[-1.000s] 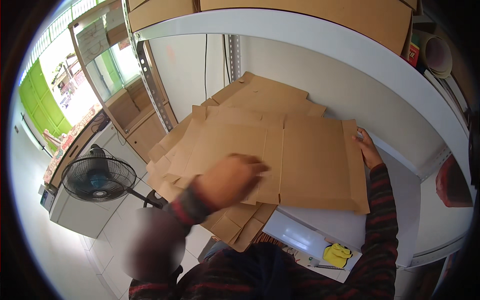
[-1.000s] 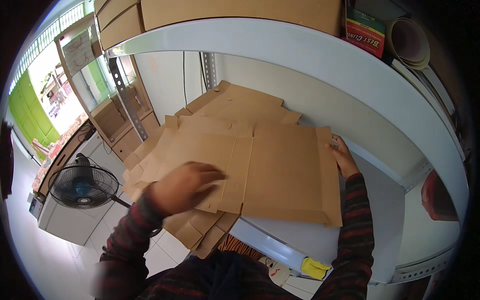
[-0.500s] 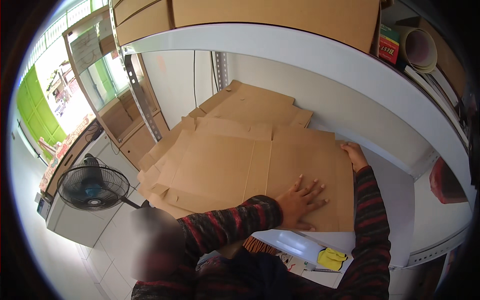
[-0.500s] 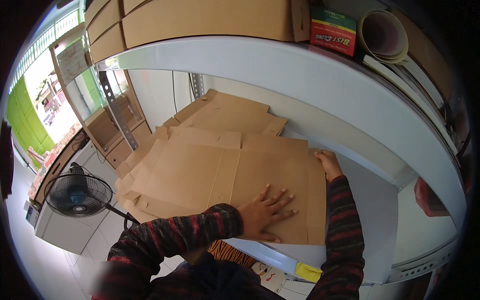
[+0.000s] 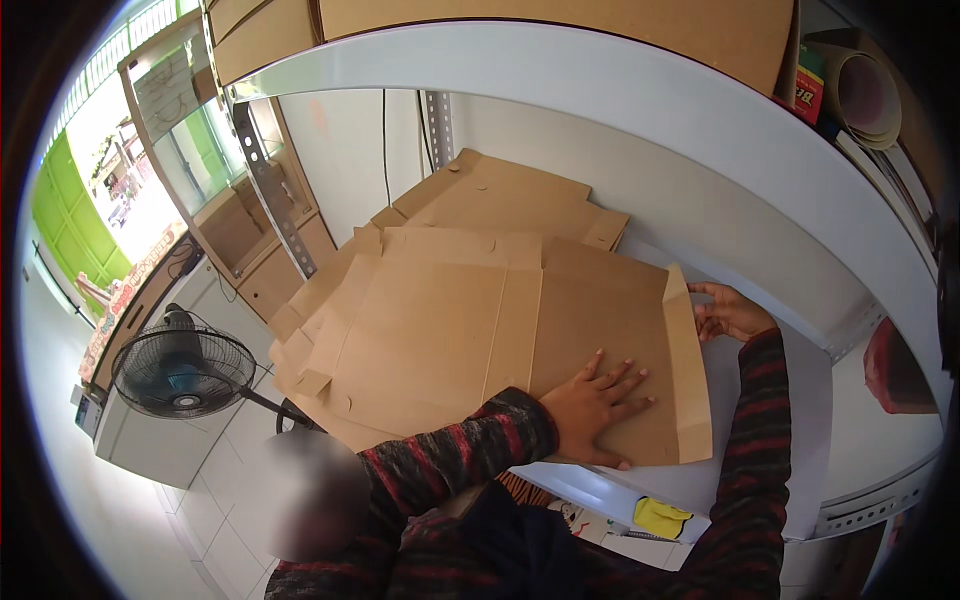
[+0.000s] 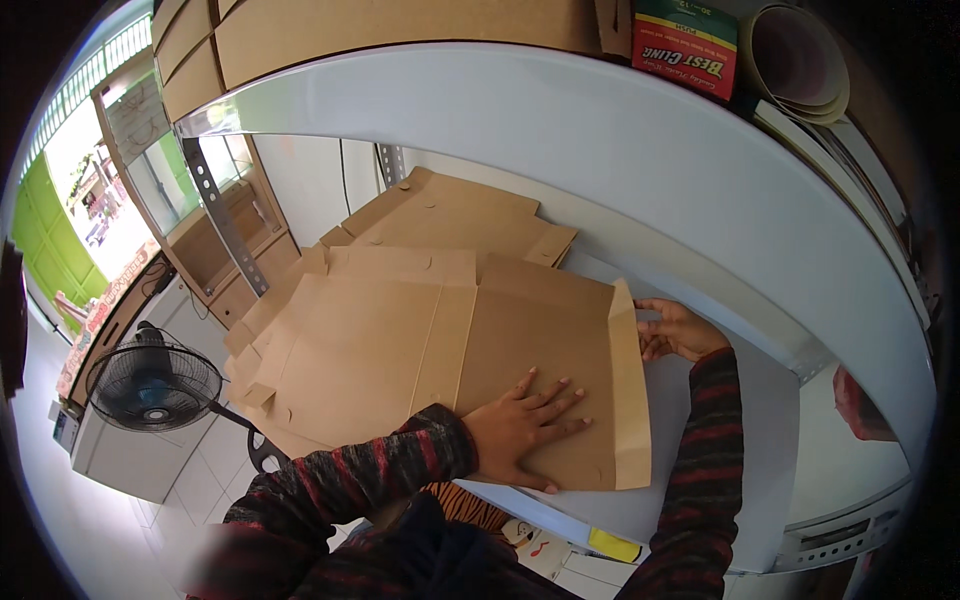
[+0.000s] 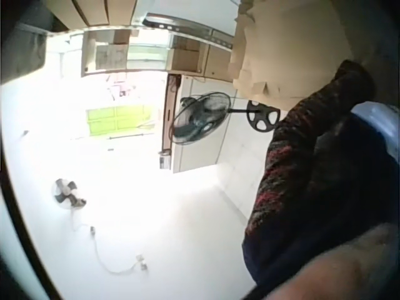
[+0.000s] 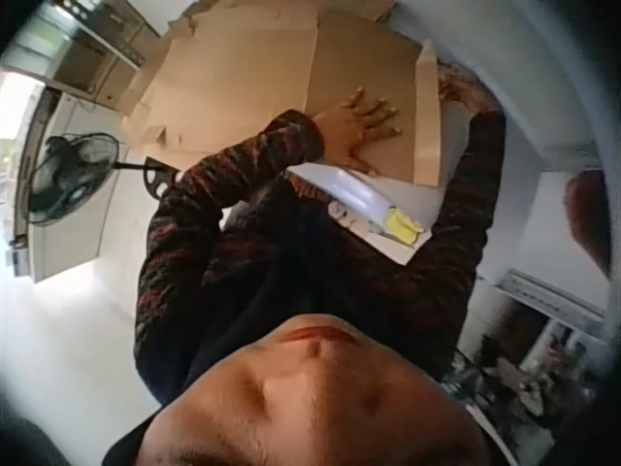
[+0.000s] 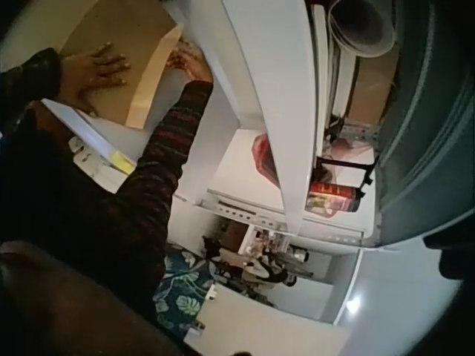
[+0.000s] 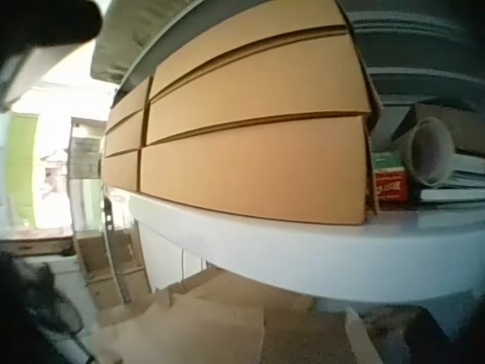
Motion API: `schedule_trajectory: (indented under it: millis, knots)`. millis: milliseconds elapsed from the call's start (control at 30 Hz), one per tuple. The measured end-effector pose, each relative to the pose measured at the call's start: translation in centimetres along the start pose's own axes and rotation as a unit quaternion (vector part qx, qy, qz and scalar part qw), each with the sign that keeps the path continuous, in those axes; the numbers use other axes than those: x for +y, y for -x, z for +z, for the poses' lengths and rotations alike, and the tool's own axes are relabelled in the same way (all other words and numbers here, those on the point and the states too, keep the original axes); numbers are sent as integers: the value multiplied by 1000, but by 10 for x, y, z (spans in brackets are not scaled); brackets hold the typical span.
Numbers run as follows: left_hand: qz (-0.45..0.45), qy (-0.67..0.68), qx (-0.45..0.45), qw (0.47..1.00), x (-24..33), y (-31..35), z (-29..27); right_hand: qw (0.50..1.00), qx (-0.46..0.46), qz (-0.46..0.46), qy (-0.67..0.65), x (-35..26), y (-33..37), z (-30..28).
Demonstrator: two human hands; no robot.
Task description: The person assembles flat cardboard boxes by hand. They fold the side flaps, insert the tabs into the corresponding slots, and secure the structure. The person repeats this process for multiple boxes, stacking the finished ones on a nearby shelf.
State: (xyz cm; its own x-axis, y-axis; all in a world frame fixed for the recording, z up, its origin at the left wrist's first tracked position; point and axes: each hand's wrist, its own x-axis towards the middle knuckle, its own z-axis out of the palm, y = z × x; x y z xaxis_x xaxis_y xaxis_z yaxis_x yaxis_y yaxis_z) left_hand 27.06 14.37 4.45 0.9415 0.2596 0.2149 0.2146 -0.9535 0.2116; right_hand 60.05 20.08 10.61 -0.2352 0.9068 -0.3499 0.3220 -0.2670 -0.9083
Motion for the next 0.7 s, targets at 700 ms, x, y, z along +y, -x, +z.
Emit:
schedule_trajectory:
  millis: [700]
  knots:
    - [6,9,3,1000,-1,1,-1,950,190,-73,236,4,-47,67]
